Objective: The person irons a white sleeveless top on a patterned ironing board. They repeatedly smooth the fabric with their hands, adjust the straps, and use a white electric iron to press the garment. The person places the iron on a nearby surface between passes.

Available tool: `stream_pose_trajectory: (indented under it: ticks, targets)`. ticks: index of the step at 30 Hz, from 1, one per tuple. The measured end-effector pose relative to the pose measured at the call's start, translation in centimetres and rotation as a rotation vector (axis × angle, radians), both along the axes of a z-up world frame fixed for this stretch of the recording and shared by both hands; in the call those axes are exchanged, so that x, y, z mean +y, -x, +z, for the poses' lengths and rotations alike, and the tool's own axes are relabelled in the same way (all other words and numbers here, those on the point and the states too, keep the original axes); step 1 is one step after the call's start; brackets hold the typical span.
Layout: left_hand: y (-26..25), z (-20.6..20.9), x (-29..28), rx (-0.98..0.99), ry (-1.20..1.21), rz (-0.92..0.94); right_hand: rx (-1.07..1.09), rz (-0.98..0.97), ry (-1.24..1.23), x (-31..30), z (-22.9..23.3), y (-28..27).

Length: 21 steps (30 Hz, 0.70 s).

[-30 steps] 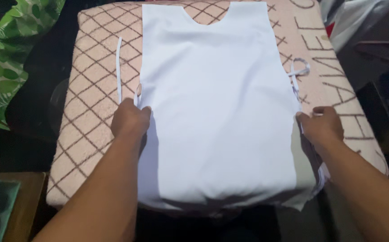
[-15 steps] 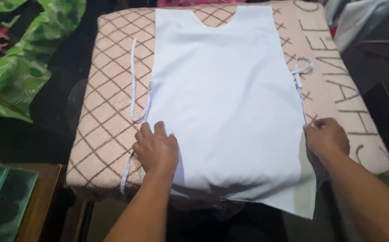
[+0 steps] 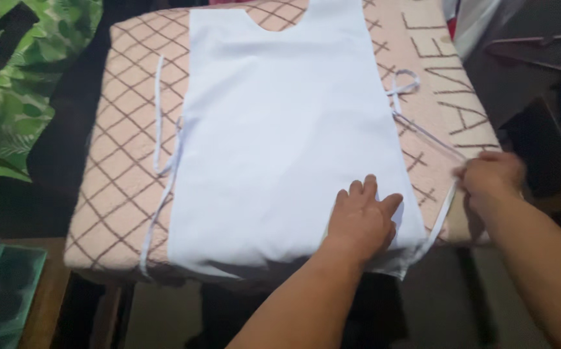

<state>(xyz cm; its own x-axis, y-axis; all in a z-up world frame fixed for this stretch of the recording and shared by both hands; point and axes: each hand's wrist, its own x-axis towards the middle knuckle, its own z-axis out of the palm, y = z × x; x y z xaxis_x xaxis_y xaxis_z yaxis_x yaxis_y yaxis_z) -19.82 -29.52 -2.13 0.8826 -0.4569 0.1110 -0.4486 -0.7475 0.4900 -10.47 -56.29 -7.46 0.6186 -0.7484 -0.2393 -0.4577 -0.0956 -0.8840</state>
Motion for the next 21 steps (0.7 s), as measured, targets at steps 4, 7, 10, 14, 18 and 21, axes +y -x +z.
stream_pose_trajectory:
  ticks: [4, 7, 10, 14, 18, 21]
  targets:
    - [0.7, -0.5, -1.3, -0.142, 0.107, 0.043, -0.107, 0.237, 0.615, 0.8, 2.0, 2.2]
    - [0.9, -1.5, -1.1, -0.136, 0.201, 0.086, -0.077, 0.586, 0.488, 3.8, 2.3, 2.8]
    - [0.9, -2.0, -1.1, -0.206, 0.235, 0.096, 0.289, 0.715, 0.388, 7.4, 3.2, 4.4]
    - [1.5, -1.7, -1.2, -0.216, 0.189, 0.097, 0.415, 0.668, 0.411, 9.4, 5.1, 4.4]
    - [1.9, -0.9, -1.9, -0.216, 0.161, 0.139, 0.44, 0.697, 0.348, 8.8, 4.8, 3.7]
    - [1.8, -1.1, -1.9, -0.147, 0.153, 0.143, 0.469, 0.7, 0.395, 8.7, 4.9, 3.5]
